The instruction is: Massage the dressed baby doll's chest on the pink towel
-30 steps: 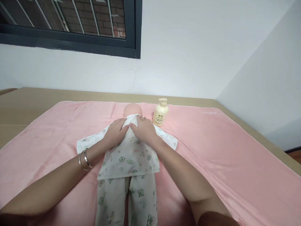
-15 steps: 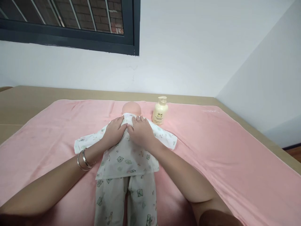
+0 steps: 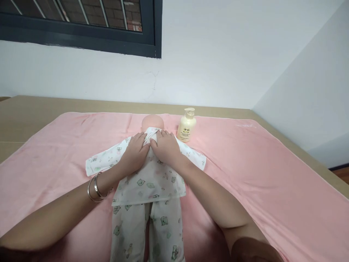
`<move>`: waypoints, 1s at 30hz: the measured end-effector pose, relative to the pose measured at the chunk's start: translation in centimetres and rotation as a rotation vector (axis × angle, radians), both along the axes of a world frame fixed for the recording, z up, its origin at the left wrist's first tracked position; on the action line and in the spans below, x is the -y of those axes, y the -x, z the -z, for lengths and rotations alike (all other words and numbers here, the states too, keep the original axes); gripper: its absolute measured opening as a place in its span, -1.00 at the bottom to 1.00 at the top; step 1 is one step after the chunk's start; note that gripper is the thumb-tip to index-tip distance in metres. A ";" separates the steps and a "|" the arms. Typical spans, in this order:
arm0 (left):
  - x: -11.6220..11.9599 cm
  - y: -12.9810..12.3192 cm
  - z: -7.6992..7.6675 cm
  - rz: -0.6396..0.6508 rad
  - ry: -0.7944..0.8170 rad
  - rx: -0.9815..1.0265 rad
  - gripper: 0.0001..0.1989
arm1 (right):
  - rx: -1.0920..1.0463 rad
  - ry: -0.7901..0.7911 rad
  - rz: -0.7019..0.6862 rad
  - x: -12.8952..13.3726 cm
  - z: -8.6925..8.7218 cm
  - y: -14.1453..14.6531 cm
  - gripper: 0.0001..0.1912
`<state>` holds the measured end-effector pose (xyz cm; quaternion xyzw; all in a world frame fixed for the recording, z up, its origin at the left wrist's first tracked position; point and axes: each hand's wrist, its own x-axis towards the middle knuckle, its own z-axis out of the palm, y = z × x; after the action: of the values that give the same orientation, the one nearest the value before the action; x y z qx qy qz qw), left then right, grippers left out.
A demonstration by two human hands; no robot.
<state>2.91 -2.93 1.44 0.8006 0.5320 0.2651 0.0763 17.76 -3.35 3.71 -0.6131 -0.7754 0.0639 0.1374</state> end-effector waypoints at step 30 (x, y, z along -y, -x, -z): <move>1.0 0.3 -0.7 0.029 -0.054 -0.091 -0.62 | 0.045 0.010 0.009 0.6 -0.5 0.0 -0.45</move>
<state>2.59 -3.90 2.15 0.8212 0.5159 0.2414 0.0343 17.72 -3.96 4.23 -0.6186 -0.7751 0.0532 0.1174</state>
